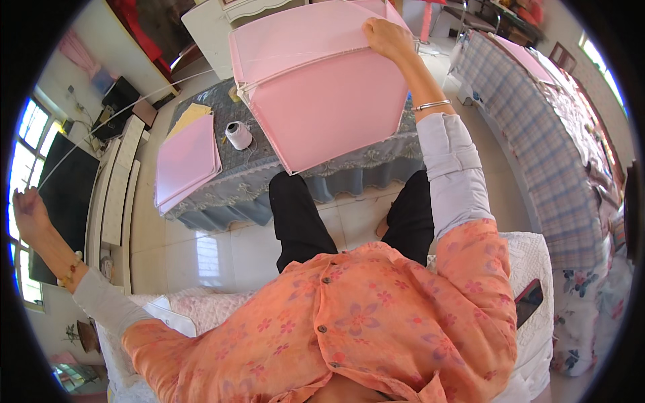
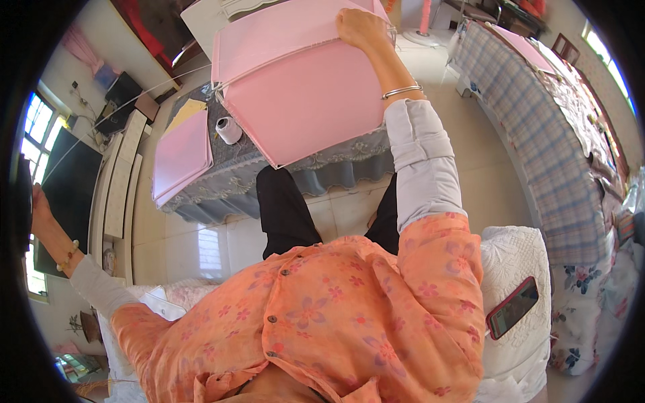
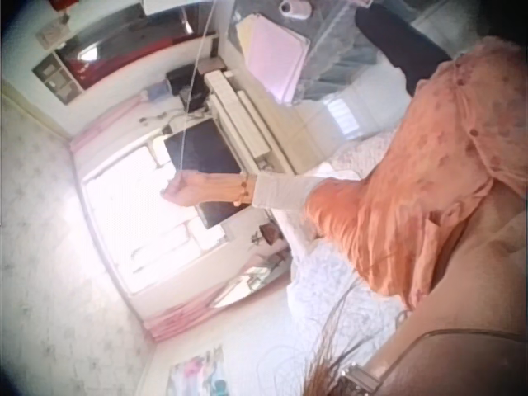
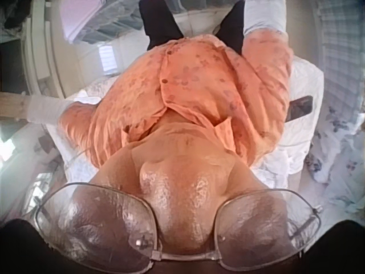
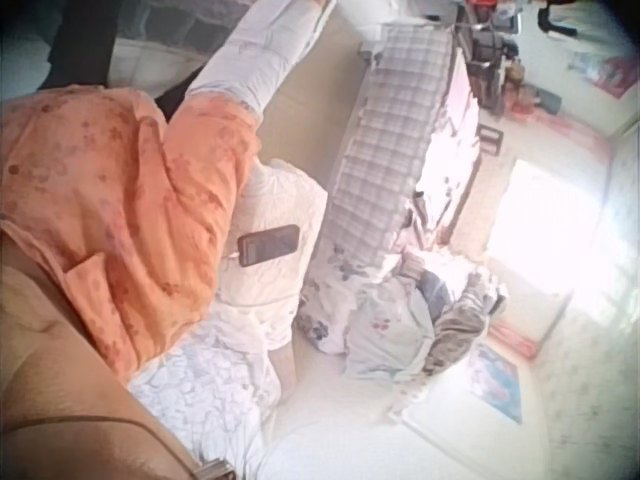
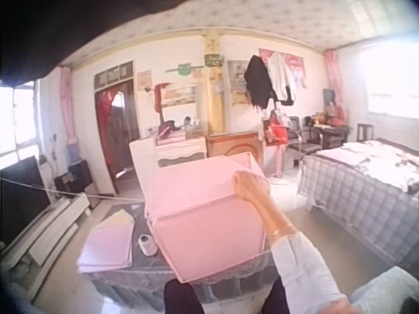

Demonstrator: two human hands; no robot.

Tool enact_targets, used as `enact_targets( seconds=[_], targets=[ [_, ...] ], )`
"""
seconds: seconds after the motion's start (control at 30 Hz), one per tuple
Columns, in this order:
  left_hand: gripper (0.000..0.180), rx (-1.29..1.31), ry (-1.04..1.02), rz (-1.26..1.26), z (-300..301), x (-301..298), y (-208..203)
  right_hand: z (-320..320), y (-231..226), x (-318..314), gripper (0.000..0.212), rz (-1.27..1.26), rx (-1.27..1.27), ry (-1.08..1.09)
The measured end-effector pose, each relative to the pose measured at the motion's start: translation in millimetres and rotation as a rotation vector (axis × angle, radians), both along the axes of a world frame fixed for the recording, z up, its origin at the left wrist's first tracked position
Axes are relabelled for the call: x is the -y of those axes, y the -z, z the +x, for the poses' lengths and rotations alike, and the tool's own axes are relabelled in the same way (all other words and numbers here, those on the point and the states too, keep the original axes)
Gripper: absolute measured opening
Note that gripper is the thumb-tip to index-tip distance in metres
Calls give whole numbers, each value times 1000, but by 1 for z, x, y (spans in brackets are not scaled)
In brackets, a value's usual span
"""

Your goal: The person assembles a pink collapsible storage bin by hand, aligning the fabric and fitting the internal structure.

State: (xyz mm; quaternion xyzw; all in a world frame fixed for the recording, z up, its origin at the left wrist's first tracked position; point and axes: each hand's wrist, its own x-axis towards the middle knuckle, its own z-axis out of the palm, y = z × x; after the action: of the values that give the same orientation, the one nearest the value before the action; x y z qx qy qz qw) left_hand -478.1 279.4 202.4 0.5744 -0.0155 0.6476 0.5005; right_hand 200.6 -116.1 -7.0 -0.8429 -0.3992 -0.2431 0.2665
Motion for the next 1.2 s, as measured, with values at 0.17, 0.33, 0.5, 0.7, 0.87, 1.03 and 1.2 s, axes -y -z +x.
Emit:
enact_targets(
  seconds=[0.17, 0.33, 0.5, 0.7, 0.87, 1.03, 1.2],
  targets=[
    [22, -263, 305, 72, 101, 174, 66, -75, -8, 15, 25, 387, -124, -264],
    [30, -562, 740, 146, 235, 303, 180, -186, 42, 39, 16, 698, -251, -875],
    [30, -670, 1162, -177, 311, 336, 234, -238, 46, 71, 17, 725, -631, -1180],
    [29, -732, 1411, -174, 355, 343, 265, -222, 72, 84, 10, 865, -754, -1181],
    [41, -740, 288, 798, 378, 325, 244, -186, 73, 91, 14, 999, -590, -662],
    [34, -645, -367, 1221, 414, 269, 203, -151, 76, 58, 12, 689, -368, -420],
    [31, -766, -475, 1261, 434, 249, 205, -142, 73, 16, 15, 608, -418, -488]
  ],
)
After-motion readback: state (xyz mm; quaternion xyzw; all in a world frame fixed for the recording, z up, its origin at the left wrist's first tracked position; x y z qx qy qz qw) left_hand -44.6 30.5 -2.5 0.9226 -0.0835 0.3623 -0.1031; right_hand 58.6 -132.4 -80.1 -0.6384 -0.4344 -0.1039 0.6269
